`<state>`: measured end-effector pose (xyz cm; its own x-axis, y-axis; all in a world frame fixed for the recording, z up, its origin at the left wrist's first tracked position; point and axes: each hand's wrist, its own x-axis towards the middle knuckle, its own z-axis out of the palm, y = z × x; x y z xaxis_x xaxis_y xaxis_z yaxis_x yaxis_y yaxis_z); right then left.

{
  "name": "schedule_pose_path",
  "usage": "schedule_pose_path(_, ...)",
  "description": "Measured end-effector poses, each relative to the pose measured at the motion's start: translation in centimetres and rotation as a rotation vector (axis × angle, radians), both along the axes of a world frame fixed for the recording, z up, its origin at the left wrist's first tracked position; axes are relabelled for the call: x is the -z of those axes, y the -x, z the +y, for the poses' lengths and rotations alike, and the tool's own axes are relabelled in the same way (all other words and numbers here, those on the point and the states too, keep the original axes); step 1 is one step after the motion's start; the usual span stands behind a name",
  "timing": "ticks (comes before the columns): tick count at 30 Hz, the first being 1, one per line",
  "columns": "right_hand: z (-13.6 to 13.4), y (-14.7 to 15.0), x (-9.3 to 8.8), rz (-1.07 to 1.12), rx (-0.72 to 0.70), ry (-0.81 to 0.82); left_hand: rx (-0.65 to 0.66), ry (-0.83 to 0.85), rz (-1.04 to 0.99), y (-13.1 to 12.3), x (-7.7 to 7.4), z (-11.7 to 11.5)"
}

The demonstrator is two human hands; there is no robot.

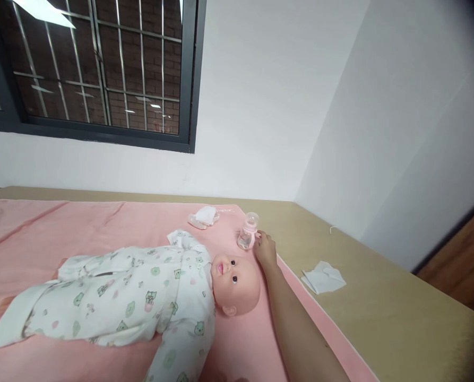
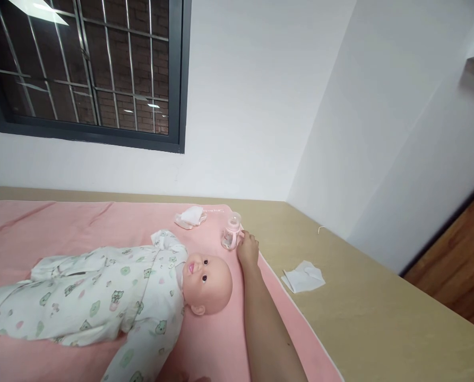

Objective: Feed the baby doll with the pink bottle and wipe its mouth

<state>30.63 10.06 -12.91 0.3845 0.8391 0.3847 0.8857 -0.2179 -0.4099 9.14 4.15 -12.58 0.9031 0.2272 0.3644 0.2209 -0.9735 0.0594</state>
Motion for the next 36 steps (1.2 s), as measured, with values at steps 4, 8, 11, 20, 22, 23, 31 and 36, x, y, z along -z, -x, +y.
schedule_pose_path(4, 0.4, -0.1, 0.4, -0.087, -0.034, 0.095, -0.004, -0.001, 0.002, 0.3, -0.5, -0.1)
schedule_pose_path(8, 0.6, -0.2, 0.6, -0.100, -0.023, 0.107, -0.008, 0.004, -0.003, 0.4, -1.3, -0.4)
schedule_pose_path(11, 0.6, -0.2, 0.6, -0.103, -0.013, 0.099, -0.004, 0.013, -0.007, 0.5, -1.6, -1.5)
schedule_pose_path(20, 0.6, -0.2, 0.6, -0.112, -0.029, 0.064, 0.016, 0.050, -0.012, 1.1, -1.8, -1.3)
schedule_pose_path(22, 0.7, -0.3, 0.7, -0.121, -0.043, 0.070, 0.014, 0.062, -0.020, 0.9, -1.5, -0.3)
schedule_pose_path(23, 0.7, -0.4, 0.8, -0.124, -0.045, 0.071, 0.011, 0.068, -0.028, 0.8, -1.3, 0.0)
schedule_pose_path(31, 0.7, -0.4, 0.7, -0.128, -0.036, 0.050, -0.006, 0.100, -0.090, 0.1, 0.8, 0.1)
schedule_pose_path(36, 0.8, -0.4, 0.8, -0.142, -0.052, 0.067, 0.000, 0.122, -0.073, 0.8, 0.6, 0.7)
